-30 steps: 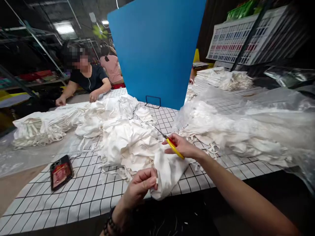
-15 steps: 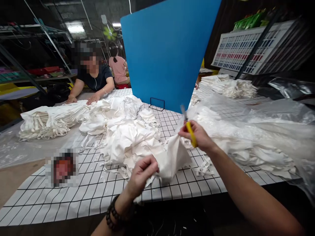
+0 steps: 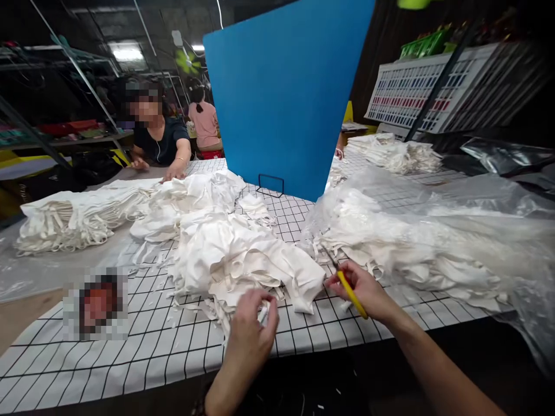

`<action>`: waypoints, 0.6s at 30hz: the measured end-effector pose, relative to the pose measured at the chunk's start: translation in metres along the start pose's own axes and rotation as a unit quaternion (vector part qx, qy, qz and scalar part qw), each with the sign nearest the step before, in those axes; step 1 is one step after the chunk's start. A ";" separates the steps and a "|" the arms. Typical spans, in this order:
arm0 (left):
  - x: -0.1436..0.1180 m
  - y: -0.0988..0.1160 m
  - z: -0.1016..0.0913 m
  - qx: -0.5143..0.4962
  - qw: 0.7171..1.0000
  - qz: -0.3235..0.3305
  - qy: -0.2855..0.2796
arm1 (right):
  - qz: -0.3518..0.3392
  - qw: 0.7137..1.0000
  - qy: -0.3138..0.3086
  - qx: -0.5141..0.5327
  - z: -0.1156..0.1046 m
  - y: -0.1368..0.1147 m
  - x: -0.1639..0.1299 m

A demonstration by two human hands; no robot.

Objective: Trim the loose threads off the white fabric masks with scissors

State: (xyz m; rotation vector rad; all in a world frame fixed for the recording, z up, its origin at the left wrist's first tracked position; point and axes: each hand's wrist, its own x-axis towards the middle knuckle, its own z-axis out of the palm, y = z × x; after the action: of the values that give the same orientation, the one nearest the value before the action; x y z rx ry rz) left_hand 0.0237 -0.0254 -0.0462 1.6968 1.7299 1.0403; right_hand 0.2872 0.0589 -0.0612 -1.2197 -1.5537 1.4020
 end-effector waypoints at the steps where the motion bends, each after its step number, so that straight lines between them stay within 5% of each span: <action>1: -0.005 0.000 0.007 -0.069 0.993 -0.049 -0.079 | -0.004 1.000 0.016 0.005 0.001 0.002 0.004; 3: -0.010 -0.002 0.022 -0.196 0.946 -0.159 -0.201 | -0.006 1.000 0.018 -0.002 0.009 0.001 0.015; 5: -0.010 -0.007 0.036 -0.283 0.897 -0.233 -0.247 | 0.011 0.999 0.004 -0.042 0.027 -0.003 0.025; 8: -0.009 -0.012 0.049 -0.377 0.838 -0.291 -0.264 | 0.035 0.987 0.037 -0.152 0.062 -0.009 0.038; 11: -0.006 -0.012 0.052 -0.493 0.743 -0.360 -0.275 | 0.036 0.975 0.083 -0.202 0.086 -0.010 0.050; 14: 0.001 -0.009 0.054 -0.579 0.651 -0.420 -0.255 | 0.025 0.977 0.083 -0.195 0.084 -0.008 0.054; 18: 0.013 -0.002 0.060 -0.631 0.596 -0.418 -0.268 | -0.050 0.993 0.063 -0.091 0.066 -0.004 0.029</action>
State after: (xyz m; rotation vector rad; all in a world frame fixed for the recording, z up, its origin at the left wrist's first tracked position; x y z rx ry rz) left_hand 0.0686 -0.0018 -0.0809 0.1063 0.6915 0.7459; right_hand 0.2163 0.0654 -0.0707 -1.2924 -1.6566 1.1174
